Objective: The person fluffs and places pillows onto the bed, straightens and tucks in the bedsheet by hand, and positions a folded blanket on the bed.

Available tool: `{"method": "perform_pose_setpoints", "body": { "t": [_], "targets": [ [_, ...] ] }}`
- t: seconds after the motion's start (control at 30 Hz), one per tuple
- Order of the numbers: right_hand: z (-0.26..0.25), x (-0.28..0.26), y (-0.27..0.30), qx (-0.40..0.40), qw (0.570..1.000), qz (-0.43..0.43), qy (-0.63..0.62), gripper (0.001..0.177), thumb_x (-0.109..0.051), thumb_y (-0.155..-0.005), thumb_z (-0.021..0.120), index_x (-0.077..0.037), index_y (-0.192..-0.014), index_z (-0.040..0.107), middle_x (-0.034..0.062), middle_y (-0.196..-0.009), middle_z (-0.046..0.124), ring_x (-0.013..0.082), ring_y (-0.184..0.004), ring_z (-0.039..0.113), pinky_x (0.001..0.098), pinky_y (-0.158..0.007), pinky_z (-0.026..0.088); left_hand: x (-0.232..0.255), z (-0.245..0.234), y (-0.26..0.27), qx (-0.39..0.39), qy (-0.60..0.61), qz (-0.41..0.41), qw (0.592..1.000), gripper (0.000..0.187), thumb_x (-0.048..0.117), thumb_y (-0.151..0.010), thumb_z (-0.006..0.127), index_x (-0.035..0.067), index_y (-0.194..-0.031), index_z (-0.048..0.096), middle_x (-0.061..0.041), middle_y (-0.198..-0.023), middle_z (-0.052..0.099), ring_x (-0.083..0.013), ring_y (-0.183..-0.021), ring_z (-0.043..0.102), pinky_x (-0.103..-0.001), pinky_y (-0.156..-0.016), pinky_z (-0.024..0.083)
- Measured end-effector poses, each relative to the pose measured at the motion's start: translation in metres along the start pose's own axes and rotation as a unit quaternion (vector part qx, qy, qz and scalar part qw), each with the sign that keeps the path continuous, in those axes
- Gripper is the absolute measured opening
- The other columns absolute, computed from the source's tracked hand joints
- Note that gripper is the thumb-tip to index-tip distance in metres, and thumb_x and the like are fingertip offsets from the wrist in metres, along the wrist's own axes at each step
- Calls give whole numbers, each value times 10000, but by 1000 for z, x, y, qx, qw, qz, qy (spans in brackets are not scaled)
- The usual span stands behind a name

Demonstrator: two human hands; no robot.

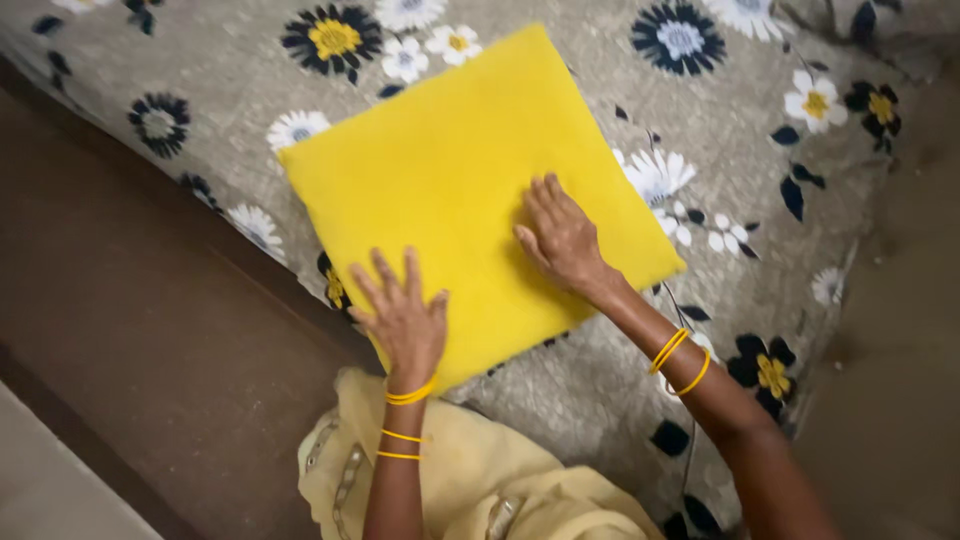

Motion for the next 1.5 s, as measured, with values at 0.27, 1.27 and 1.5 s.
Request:
{"method": "perform_pose_setpoints", "body": {
  "t": [0.27, 1.27, 1.5],
  "targets": [
    [36, -7, 8, 37, 986, -74, 144, 579, -274, -938, 642, 93, -1378, 559, 366, -1482, 490, 525, -1392, 451, 619, -1119, 373, -42, 48, 33, 103, 204, -122, 966, 1014, 477, -880, 746, 77, -1638, 203, -280, -1683, 165, -511, -1522, 208, -606, -1225, 238],
    [-42, 151, 48, -119, 840, 344, -402, 497, -395, -967, 657, 75, -1127, 679, 110, -899, 726, 166, -709, 675, 313, -632, 532, -121, 126, 36, 129, 674, -205, 698, 420, 337, -1053, 582, -29, -1258, 613, -91, -1162, 656, -199, -1007, 612, -343, -889, 532],
    [-67, 86, 85, -6, 736, 222, -640, 603, -495, -1007, 580, 2, -1343, 645, 71, -1204, 703, 127, -1029, 670, 300, -880, 538, -118, 94, 39, 102, 693, -253, 667, 486, 373, -1033, 529, -21, -1307, 602, -115, -1200, 668, -213, -1035, 651, -352, -902, 542]
  ]
}}
Point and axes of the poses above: each hand's wrist, its own y-axis away from the middle knuckle, its own z-axis out of the palm, x = y × z, the point moved 1 cm from there along -y, towards the middle knuckle
